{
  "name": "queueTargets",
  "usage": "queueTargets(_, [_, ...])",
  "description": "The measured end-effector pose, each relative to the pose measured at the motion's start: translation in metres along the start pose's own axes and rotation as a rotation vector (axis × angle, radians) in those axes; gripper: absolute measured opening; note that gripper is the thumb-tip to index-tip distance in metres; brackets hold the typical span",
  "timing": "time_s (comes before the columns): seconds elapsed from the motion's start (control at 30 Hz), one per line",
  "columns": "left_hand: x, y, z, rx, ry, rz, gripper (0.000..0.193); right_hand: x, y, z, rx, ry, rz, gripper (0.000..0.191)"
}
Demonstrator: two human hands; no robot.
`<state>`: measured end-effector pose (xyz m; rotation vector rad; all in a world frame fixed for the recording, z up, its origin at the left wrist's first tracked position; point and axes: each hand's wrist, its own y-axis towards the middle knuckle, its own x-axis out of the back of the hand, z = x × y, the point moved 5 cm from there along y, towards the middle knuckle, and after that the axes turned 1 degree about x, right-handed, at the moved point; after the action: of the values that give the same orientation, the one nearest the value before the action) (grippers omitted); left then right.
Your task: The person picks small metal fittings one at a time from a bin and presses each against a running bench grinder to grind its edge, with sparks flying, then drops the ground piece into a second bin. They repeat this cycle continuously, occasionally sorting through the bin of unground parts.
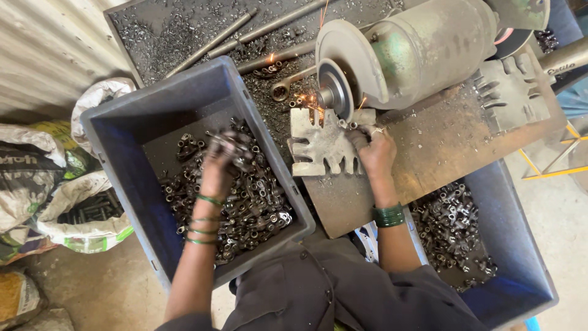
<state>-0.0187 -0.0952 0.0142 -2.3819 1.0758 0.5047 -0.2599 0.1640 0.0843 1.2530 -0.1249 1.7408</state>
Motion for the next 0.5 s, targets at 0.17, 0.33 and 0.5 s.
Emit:
queueTargets(0.17, [-0.049,-0.04,0.047,0.104,0.04,0.11,0.034,-0.003,-0.01,-0.018,-0.253,0.245,0.039,0.027])
queueTargets(0.33, [-0.045,-0.075,0.096,0.242,-0.241,0.1,0.03,-0.006,-0.023,-0.028,-0.152,0.234,-0.073,0.024])
queueTargets(0.5, [-0.03,-0.088,0.122,0.109,-0.169,0.098,0.029,0.003,-0.045,-0.02,0.353,-0.085,-0.314,0.019])
